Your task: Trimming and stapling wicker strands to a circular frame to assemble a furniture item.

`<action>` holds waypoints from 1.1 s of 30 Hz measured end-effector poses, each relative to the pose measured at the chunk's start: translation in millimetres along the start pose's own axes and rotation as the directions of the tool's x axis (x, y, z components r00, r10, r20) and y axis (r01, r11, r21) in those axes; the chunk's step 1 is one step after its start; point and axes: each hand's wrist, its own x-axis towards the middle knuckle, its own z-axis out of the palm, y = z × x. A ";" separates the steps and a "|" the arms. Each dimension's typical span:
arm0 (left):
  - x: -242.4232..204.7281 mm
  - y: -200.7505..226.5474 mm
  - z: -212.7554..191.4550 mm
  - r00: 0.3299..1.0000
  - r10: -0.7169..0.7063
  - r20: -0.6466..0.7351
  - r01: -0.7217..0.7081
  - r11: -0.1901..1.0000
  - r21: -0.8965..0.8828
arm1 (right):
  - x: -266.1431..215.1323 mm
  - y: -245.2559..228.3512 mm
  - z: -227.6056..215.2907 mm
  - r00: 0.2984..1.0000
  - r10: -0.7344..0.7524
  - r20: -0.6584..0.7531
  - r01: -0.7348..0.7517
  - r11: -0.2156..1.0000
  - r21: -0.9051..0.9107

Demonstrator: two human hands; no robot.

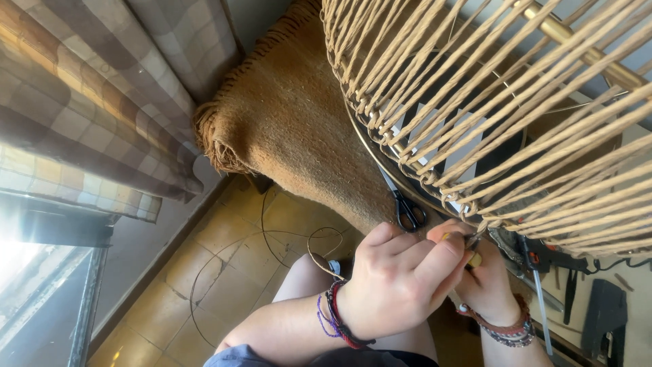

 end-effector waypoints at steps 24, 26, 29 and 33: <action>-3.2 10.9 2.4 0.978 -0.151 0.140 0.166 0.981 -0.102 | 4.5 -19.3 -16.3 0.978 -0.021 0.209 -0.010 0.989 0.146; -3.8 10.9 2.8 0.981 -0.129 0.143 0.140 0.988 -0.068 | -4.7 -2.7 -15.4 0.977 0.074 0.198 -0.081 0.996 0.028; -3.9 10.6 2.6 0.985 -0.115 0.129 0.121 0.992 -0.039 | -12.3 17.6 -14.4 0.981 0.049 0.189 -0.052 0.999 0.012; -4.8 10.9 2.4 0.985 -0.112 0.134 0.120 0.991 -0.052 | -15.0 12.8 -11.4 0.986 0.067 0.155 -0.065 0.998 -0.018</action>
